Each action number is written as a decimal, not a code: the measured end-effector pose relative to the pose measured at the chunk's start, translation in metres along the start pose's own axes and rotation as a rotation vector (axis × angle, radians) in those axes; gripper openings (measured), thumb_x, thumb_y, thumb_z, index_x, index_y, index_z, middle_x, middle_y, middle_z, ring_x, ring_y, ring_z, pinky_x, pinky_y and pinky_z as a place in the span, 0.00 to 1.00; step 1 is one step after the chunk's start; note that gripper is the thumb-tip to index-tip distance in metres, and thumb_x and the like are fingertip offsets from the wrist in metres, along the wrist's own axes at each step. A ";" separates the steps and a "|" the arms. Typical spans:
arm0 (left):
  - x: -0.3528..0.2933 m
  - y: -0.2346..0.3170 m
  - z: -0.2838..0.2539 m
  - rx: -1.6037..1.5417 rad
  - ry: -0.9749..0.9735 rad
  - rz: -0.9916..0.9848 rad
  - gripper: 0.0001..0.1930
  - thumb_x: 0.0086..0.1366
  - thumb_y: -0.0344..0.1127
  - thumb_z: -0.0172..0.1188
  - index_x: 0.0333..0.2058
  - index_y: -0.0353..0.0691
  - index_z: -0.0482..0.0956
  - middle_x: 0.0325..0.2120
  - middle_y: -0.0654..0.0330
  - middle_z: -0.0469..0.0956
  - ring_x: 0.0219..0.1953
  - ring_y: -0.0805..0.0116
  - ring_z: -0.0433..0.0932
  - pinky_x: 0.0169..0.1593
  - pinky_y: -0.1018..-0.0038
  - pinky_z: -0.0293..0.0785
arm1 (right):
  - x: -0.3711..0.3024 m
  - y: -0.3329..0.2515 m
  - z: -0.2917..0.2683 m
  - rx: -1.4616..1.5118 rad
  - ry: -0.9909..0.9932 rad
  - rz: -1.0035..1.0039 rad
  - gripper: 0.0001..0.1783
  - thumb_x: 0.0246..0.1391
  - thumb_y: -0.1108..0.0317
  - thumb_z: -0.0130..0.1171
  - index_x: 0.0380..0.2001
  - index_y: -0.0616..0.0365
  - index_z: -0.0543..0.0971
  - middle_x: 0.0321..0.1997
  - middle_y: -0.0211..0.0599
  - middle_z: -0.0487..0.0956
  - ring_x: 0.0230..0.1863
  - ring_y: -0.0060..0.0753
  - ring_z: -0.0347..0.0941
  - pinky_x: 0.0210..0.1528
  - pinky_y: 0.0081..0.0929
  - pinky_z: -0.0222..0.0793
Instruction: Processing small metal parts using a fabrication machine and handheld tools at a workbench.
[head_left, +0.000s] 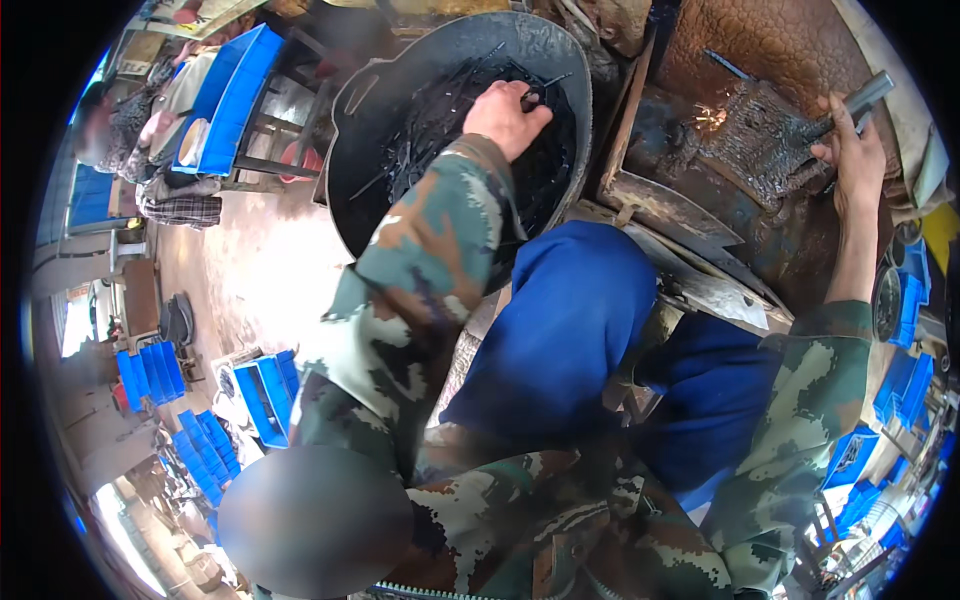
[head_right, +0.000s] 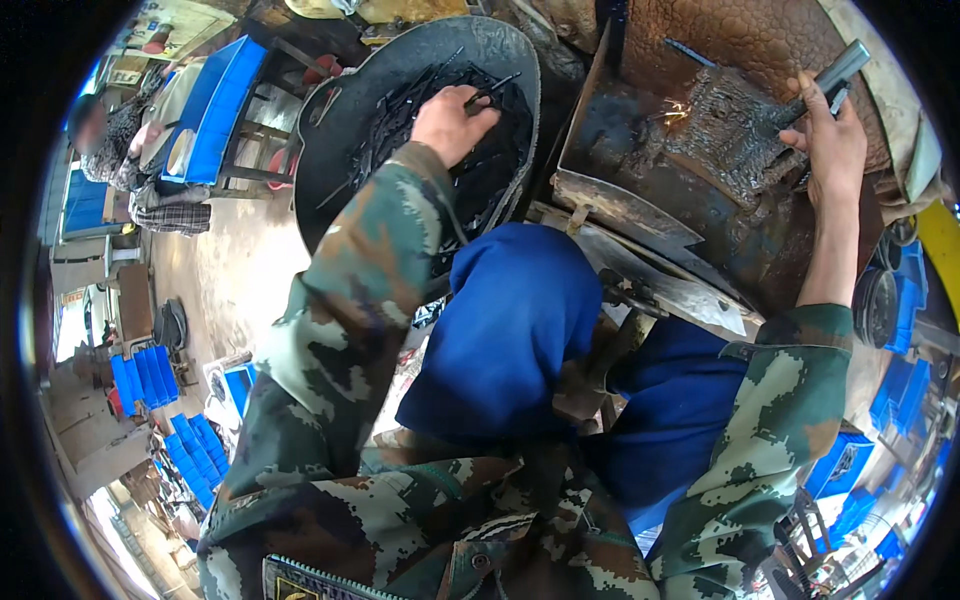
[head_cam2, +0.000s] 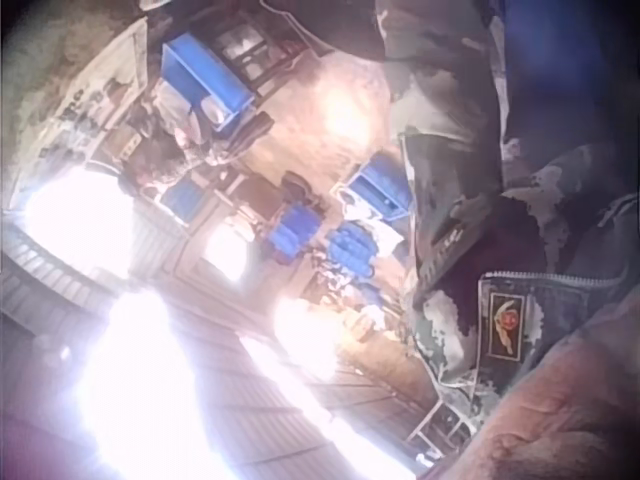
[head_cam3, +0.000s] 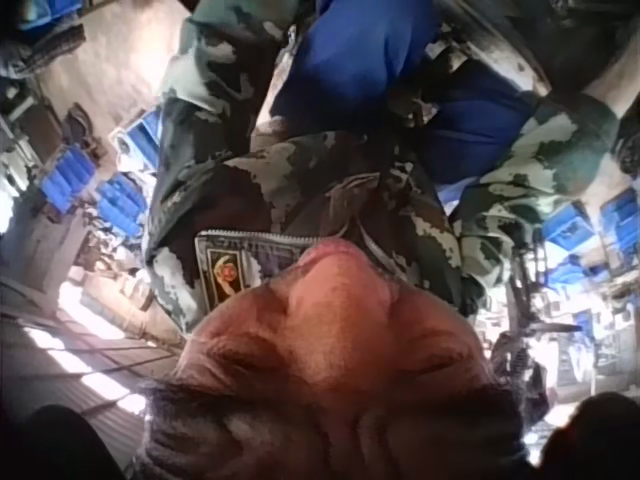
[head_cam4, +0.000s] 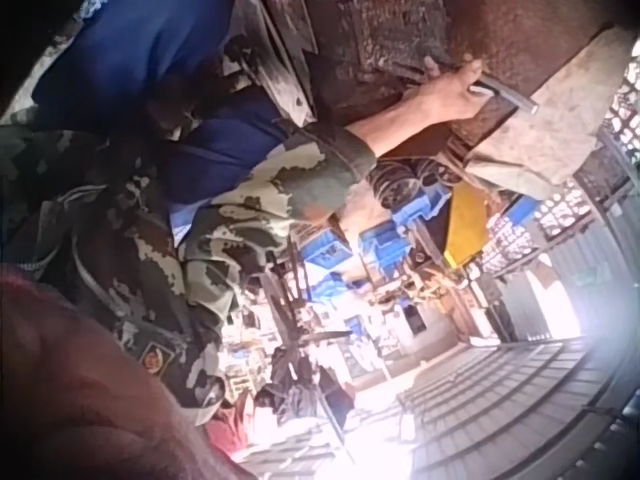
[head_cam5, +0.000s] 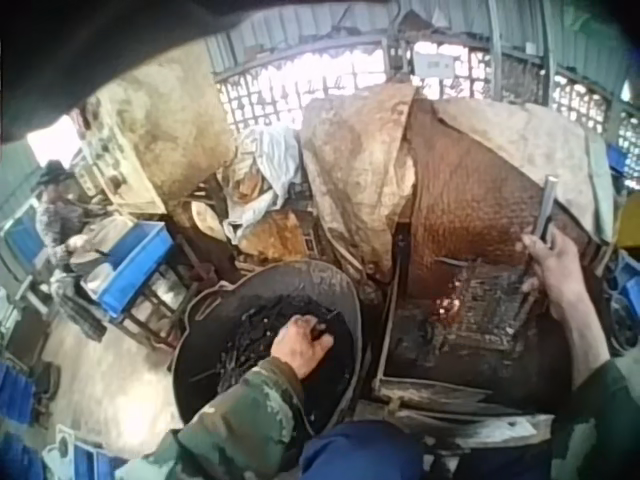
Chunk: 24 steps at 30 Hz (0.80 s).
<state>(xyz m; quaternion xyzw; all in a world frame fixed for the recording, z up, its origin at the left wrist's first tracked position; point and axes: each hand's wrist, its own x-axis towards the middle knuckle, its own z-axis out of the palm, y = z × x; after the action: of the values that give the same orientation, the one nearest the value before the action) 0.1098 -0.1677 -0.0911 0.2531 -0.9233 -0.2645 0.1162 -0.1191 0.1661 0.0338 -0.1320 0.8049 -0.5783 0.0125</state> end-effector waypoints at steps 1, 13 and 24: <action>0.004 0.000 0.014 0.063 0.039 -0.014 0.27 0.54 0.52 0.65 0.44 0.35 0.80 0.40 0.46 0.78 0.46 0.50 0.78 0.51 0.62 0.74 | 0.001 0.000 0.000 -0.004 0.002 -0.004 0.21 0.60 0.58 0.61 0.51 0.61 0.77 0.27 0.22 0.74 0.21 0.08 0.59 0.26 0.16 0.75; 0.015 -0.006 0.053 0.200 0.022 -0.194 0.28 0.48 0.49 0.71 0.45 0.39 0.79 0.48 0.49 0.72 0.49 0.47 0.76 0.52 0.57 0.73 | -0.001 -0.001 -0.006 -0.041 0.027 -0.018 0.17 0.61 0.57 0.60 0.45 0.59 0.81 0.20 0.18 0.63 0.19 0.09 0.57 0.24 0.16 0.74; -0.024 -0.100 0.000 0.013 0.113 0.014 0.09 0.55 0.36 0.64 0.34 0.40 0.84 0.33 0.52 0.80 0.39 0.53 0.80 0.46 0.66 0.74 | 0.001 0.002 -0.004 -0.022 0.021 -0.037 0.19 0.58 0.53 0.63 0.43 0.57 0.82 0.20 0.18 0.61 0.21 0.09 0.59 0.26 0.16 0.75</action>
<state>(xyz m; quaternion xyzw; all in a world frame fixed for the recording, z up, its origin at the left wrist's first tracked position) 0.1711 -0.2279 -0.1478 0.2621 -0.9187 -0.2428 0.1683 -0.1212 0.1699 0.0328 -0.1410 0.8087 -0.5709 -0.0081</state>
